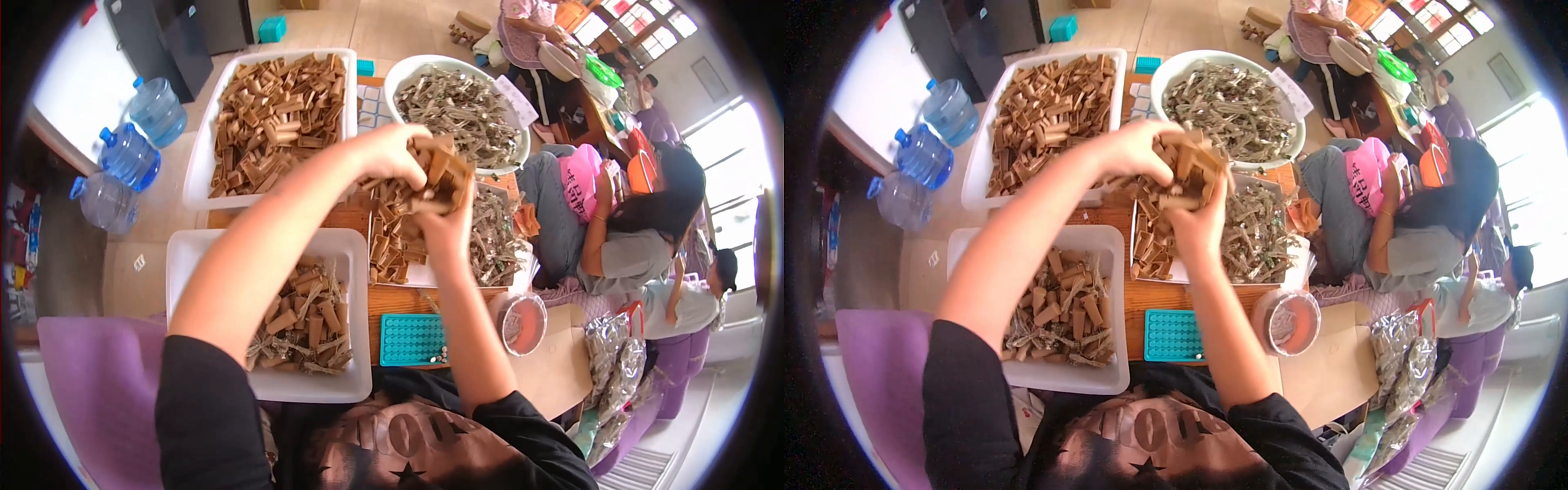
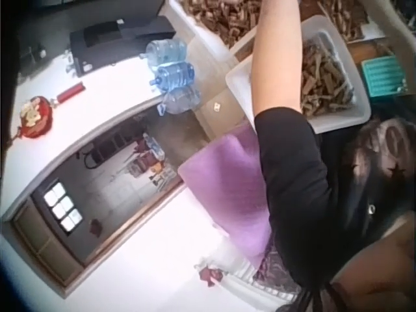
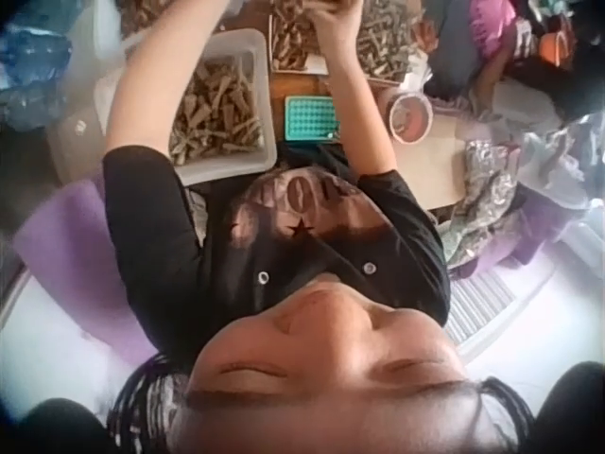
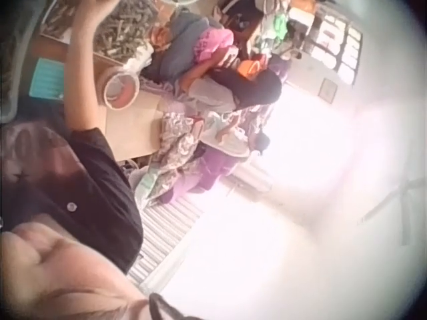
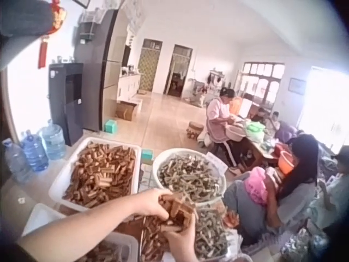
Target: The person assembles small cylindrical components by hand, using a lighter to seal or bond them.
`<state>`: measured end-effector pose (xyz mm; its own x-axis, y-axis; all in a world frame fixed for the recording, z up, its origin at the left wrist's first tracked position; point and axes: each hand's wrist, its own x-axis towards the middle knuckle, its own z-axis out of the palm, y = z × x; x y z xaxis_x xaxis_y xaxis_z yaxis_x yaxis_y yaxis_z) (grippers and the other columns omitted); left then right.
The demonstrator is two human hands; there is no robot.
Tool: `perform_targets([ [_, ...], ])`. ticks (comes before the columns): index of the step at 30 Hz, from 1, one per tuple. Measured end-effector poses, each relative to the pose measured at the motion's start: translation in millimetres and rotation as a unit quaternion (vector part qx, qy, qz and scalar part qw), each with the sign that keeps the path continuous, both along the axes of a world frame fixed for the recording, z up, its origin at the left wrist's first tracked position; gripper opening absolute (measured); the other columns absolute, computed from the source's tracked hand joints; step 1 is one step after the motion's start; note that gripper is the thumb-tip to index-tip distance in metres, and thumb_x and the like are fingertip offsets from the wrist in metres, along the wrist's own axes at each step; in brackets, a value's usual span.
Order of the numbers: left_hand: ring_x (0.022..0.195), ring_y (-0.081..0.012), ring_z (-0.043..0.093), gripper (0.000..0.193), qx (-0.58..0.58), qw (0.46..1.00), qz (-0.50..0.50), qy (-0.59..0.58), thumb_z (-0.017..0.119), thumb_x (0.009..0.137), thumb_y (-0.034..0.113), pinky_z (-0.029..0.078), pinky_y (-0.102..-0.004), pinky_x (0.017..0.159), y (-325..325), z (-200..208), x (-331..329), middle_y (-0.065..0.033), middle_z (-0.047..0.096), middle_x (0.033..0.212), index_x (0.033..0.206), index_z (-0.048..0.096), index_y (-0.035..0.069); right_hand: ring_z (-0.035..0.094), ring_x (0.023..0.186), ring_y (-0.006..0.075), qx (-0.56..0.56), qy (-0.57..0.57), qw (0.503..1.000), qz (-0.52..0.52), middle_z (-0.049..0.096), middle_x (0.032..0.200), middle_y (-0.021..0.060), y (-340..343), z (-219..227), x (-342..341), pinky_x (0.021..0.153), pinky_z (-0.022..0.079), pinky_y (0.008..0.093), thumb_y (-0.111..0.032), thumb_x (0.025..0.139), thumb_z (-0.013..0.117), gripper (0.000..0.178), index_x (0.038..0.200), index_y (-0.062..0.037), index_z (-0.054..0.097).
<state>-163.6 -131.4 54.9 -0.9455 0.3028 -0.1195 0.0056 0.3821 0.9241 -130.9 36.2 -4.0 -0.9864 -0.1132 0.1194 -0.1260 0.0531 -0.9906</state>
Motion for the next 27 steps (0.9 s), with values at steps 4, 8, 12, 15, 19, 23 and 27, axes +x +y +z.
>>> perform_targets([
  [4, 0.079, -0.0143, 0.057, 0.058, -0.008, 0.999, -0.026, 0.04, 0.079, 0.055, 0.014, 0.048, -0.0272, 0.074, 29.5, -61.7, -29.5, -0.006, 0.06, 0.088, 0.109, 0.06, 0.005, 0.055, 0.102, 0.0295, 0.231, -0.01, 0.972, -0.052, 0.05, 0.115, 0.0177, 20.0, -64.7, 15.2, 0.084, 0.05, 0.0374, 0.0, 0.067, 0.069, 0.07, 0.128, -0.0026, 0.035],
  [8, 0.108, -0.0221, 0.053, 0.07, -0.047, 0.998, 0.024, 0.025, 0.083, 0.063, 0.032, 0.043, -0.0341, 0.094, 39.1, -93.1, -32.4, -0.0124, 0.055, 0.117, 0.122, 0.056, 0.007, 0.052, 0.105, 0.0459, 0.374, 0.102, 0.92, 0.061, 0.036, 0.131, 0.0312, 33.3, -64.2, 34.2, 0.087, 0.048, 0.0451, -0.013, 0.07, 0.072, 0.07, 0.127, 0.0003, 0.035],
  [12, 0.128, -0.0233, 0.04, 0.082, -0.014, 0.997, -0.056, -0.054, 0.062, 0.078, 0.06, 0.032, -0.035, 0.106, 41.8, -68.8, -26.9, -0.0138, 0.041, 0.14, 0.139, 0.041, 0.01, 0.046, 0.116, 0.0493, 0.492, 0.076, 0.846, 0.19, 0.028, 0.137, 0.0359, 49.9, -37.5, 36.3, 0.089, 0.047, 0.0472, -0.036, 0.07, 0.076, 0.088, 0.139, -0.0052, 0.03],
  [15, 0.137, -0.0231, 0.029, 0.091, 0.037, 0.992, -0.047, -0.109, 0.041, 0.08, 0.075, 0.023, -0.035, 0.111, 39.5, -60.6, -25.1, -0.0133, 0.031, 0.148, 0.145, 0.031, 0.011, 0.051, 0.113, 0.0444, 0.535, 0.042, 0.806, 0.251, 0.036, 0.135, 0.0323, 50.9, -15.1, 19.0, 0.085, 0.051, 0.0442, -0.045, 0.074, 0.071, 0.085, 0.142, -0.0137, 0.03],
  [19, 0.141, -0.0245, 0.019, 0.096, -0.03, 0.988, -0.073, -0.133, 0.023, 0.079, 0.083, 0.013, -0.0394, 0.115, 29.8, -39.8, -22.2, -0.0126, 0.024, 0.152, 0.146, 0.029, 0.013, 0.058, 0.106, 0.0383, 0.489, 0.056, 0.811, 0.317, 0.048, 0.129, 0.026, 63.2, 13.8, -5.4, 0.088, 0.049, 0.0421, -0.04, 0.08, 0.066, 0.066, 0.136, -0.0159, 0.042],
  [23, 0.141, -0.0247, 0.018, 0.089, -0.045, 0.99, -0.059, -0.117, 0.019, 0.082, 0.08, 0.012, -0.0432, 0.114, 8.9, -33.2, -13.5, -0.0117, 0.025, 0.151, 0.142, 0.038, 0.017, 0.059, 0.103, 0.0357, 0.384, 0.105, 0.869, 0.294, 0.057, 0.121, 0.0198, 73.2, 27.8, -9.7, 0.087, 0.048, 0.0408, -0.03, 0.086, 0.061, 0.046, 0.126, -0.0102, 0.052],
  [27, 0.14, -0.0244, 0.023, 0.082, 0.024, 0.996, -0.019, -0.089, 0.023, 0.086, 0.075, 0.017, -0.0447, 0.114, -7.8, -22.8, 12.8, -0.0113, 0.032, 0.148, 0.138, 0.043, 0.015, 0.062, 0.087, 0.0354, 0.369, 0.092, 0.908, 0.175, 0.063, 0.104, 0.0173, 83.0, 23.4, 21.9, 0.075, 0.05, 0.0425, -0.02, 0.087, 0.059, 0.024, 0.105, -0.0053, 0.061],
])
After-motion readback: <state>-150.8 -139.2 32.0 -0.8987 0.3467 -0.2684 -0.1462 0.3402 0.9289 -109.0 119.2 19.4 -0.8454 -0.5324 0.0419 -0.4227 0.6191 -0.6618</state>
